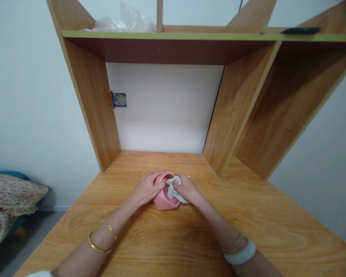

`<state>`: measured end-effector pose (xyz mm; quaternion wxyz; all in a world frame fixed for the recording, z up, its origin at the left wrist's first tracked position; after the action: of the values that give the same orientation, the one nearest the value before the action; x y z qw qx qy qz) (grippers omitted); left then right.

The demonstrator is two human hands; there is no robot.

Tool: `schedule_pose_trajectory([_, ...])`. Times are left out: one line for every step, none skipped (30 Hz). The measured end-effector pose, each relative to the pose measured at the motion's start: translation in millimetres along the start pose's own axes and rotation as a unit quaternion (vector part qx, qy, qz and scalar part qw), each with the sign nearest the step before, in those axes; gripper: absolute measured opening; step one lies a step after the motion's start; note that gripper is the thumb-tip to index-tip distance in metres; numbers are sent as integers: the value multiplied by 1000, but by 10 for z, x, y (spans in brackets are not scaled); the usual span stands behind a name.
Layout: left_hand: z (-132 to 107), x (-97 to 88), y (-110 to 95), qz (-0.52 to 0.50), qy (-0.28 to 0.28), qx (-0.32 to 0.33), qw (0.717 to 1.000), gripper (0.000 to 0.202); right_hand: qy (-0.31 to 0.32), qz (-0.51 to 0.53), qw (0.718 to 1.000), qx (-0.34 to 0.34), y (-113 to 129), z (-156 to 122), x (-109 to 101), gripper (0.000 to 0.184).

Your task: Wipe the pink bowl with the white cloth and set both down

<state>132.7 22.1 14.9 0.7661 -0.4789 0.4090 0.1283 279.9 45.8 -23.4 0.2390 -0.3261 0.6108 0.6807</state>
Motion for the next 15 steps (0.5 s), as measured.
schedule_pose_trajectory([-9,-3,57,-23,-16,-9,1000,43,-10,10,1000,-1,-4,0,-5,31])
schedule_pose_trajectory([-21,4,119,-49,-33,-23,998,51,-21,20,1000,-2,-15,-2,-12,32])
schedule_pose_trajectory([-36,20,174,-73,-50,-37,995,60,-32,32,999,-2,-31,-3,-20,34])
schedule_pose_trajectory([-51,48,211,-93,-64,-45,993,68,-42,44,998,-2,-51,-4,-28,36])
schedule_pose_trajectory([-64,86,227,-110,-74,-47,990,75,-52,56,997,-2,-75,-6,-35,37])
schedule_pose_trajectory([-73,134,221,-127,-77,-41,988,81,-61,68,996,-1,-102,-7,-40,37])
schedule_pose_trajectory([-80,183,198,-144,-77,-32,986,85,-69,80,994,0,-128,-8,-42,38])
schedule_pose_trajectory([-83,236,166,-162,-72,-20,984,88,-76,91,993,1,-152,-9,-41,38])
schedule_pose_trajectory([-86,280,133,-181,-68,-10,981,90,-81,102,991,1,-173,-9,-37,38])
schedule_pose_trajectory([-90,311,101,-198,-67,-1,978,90,-85,113,990,1,-190,-7,-29,38])
schedule_pose_trajectory([-92,328,73,-211,-69,7,975,89,-88,123,988,0,-202,-4,-18,38])
schedule_pose_trajectory([-96,327,53,-219,-75,12,973,88,-90,133,987,0,-210,1,-6,38])
schedule_pose_trajectory([-101,311,39,-219,-84,15,972,86,-92,143,985,-1,-214,9,5,40])
schedule_pose_trajectory([-106,283,31,-212,-94,16,973,84,-92,153,984,-1,-214,17,15,42])
schedule_pose_trajectory([-112,248,29,-198,-103,12,975,82,-93,164,982,-2,-212,25,22,45])
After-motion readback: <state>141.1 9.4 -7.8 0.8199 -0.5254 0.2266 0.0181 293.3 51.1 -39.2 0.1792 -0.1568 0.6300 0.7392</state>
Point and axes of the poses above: each hand's wrist, its own z-axis towards the middle knuckle, its own x-axis out of the palm, y = z × x, the point moved 7 cm from there along z, towards the middle knuckle, and after that the axes turned 11 degrees about y, right-handed, at the moved point
